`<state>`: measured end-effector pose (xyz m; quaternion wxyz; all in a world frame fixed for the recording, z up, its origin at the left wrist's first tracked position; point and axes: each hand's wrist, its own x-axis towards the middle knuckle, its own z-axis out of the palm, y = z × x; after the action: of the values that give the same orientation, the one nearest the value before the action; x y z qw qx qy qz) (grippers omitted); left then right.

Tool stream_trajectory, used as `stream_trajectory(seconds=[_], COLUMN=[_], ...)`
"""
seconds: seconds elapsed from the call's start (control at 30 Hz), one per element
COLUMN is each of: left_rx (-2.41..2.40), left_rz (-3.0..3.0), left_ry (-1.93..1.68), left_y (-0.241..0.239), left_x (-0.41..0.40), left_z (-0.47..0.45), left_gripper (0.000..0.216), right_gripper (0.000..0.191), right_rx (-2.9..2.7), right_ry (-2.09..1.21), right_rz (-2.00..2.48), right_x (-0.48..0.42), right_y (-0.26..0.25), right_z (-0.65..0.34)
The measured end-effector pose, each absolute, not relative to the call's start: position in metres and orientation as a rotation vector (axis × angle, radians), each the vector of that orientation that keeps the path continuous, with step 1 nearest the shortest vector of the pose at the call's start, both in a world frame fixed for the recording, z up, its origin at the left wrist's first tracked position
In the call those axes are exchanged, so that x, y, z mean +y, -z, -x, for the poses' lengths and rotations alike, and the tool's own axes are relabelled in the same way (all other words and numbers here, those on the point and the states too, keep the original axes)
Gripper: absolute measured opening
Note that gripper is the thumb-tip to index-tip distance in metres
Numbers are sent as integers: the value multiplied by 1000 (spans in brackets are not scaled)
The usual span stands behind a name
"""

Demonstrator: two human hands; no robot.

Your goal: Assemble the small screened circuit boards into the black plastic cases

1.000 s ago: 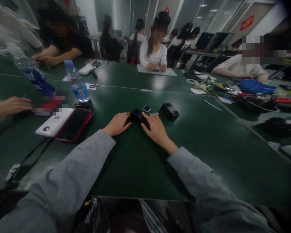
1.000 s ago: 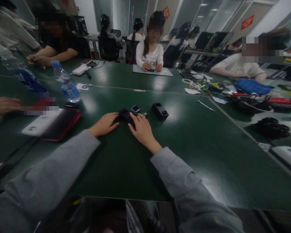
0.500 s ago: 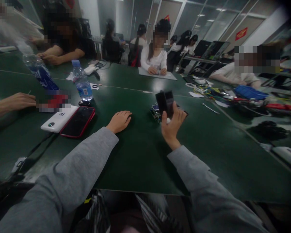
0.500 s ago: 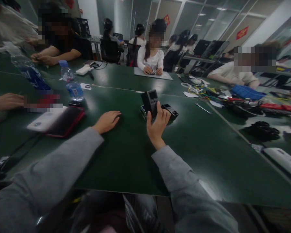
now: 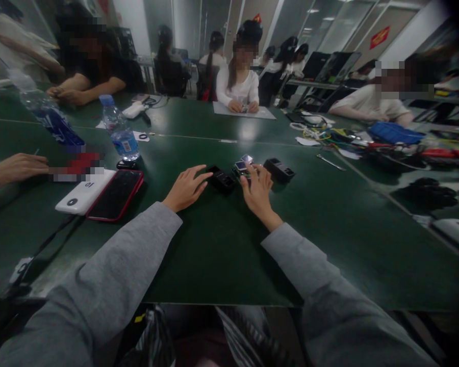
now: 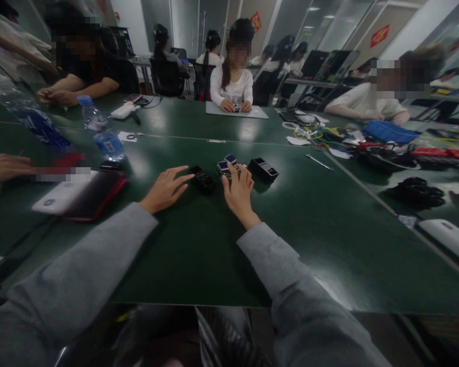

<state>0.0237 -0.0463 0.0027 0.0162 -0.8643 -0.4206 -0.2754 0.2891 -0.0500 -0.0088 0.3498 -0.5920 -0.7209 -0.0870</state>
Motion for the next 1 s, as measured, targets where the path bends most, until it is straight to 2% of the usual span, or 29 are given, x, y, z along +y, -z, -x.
stream_trajectory(seconds=[0.23,0.37,0.57,0.7,0.87,1.0], left_rx=[-1161,-1257,-1265,-1344,-1407,-1456], left_rz=[2842,2828,2840,2815,2749,2710], left_ry=[621,651,662,677,709,742], left_y=[1,4,4,3,3,3], left_x=[-47,-44,-43,-43,-42,-41], left_z=[-29,-28,-28,-28,-29,-28], left_gripper=[48,54,52,51,50,50], right_gripper=[54,53,65,59,46,46], right_rx=[-2089,-2232,-2343,-2358,-2332,-2193], right_ry=[12,-122,-254,-321,-156,-67], right_rz=[1463,1327,1190,1130,1256,1434], right_x=[-36,-44,-58,-66,-62,-54], right_y=[23,19,7,-1,0,7], right_z=[-301,-292,-285,-285,-288,-293])
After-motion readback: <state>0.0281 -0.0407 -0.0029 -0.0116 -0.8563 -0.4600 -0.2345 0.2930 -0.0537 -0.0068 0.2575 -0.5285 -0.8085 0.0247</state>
